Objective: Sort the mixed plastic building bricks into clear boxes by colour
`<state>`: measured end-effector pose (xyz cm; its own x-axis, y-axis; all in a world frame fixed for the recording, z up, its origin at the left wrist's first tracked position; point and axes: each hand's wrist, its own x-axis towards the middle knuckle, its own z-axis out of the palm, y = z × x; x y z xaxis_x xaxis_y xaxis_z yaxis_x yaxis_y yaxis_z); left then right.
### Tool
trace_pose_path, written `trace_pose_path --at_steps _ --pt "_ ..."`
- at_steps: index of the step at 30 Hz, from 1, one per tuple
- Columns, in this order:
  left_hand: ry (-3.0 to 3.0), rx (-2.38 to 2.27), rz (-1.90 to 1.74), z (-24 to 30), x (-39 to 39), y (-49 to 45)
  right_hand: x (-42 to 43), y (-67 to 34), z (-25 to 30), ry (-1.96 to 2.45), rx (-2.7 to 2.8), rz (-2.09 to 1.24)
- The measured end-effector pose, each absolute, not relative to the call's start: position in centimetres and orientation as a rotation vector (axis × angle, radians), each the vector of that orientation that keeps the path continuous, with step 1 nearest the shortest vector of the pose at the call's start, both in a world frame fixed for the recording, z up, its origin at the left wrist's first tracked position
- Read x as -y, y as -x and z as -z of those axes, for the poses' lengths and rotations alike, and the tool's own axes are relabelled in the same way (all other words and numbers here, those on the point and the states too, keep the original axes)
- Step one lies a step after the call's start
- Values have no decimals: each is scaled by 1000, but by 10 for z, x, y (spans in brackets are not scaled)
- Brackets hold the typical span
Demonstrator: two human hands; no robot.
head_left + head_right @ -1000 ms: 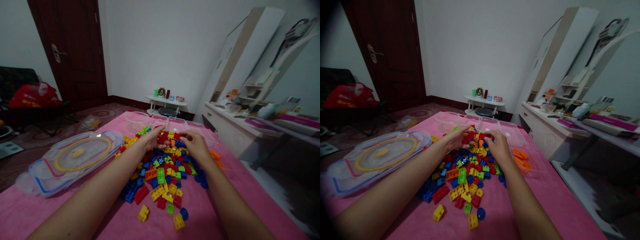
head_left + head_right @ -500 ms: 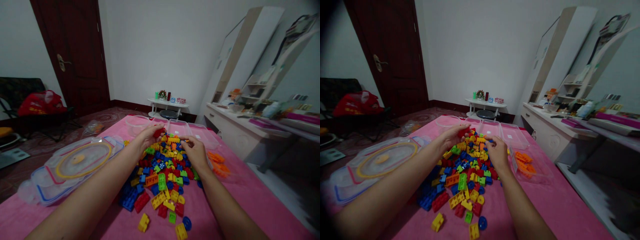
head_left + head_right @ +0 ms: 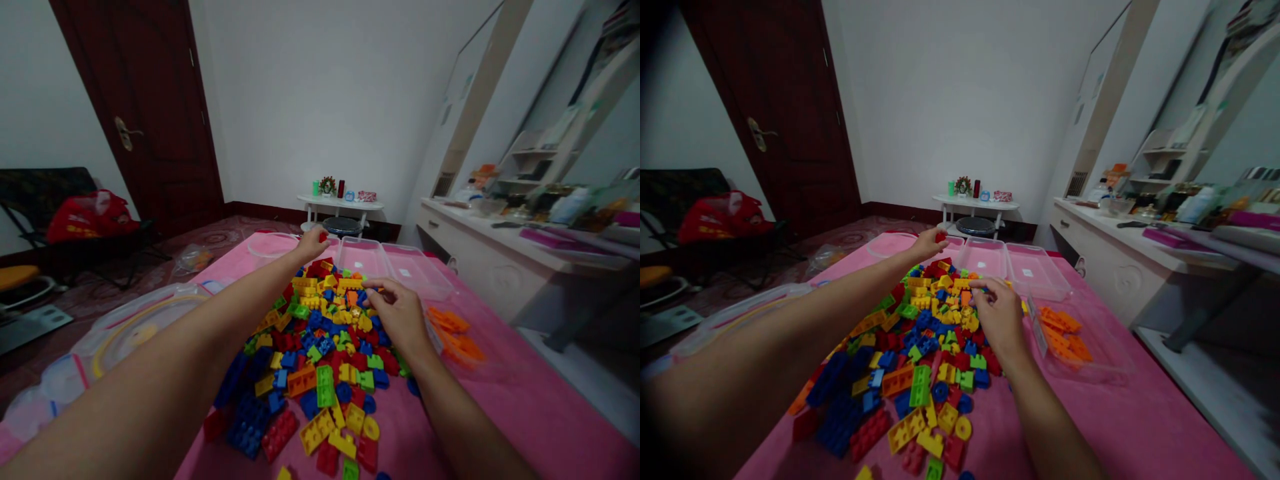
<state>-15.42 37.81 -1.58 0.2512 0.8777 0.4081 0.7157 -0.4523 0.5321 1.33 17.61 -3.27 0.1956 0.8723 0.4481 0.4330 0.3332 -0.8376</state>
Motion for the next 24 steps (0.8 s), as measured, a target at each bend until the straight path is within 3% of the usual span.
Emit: trace_pose_path --at_steps 7,17,24 --pt "-2401 -1513 -618 37 -400 154 -176 -9 35 1229 1460 -487" --pt "-2177 -1615 -105 22 -393 149 -177 -15 34 1220 1456 -477" --pt "-2106 -1569 21 12 -385 149 -179 -20 33 1251 1467 -415"
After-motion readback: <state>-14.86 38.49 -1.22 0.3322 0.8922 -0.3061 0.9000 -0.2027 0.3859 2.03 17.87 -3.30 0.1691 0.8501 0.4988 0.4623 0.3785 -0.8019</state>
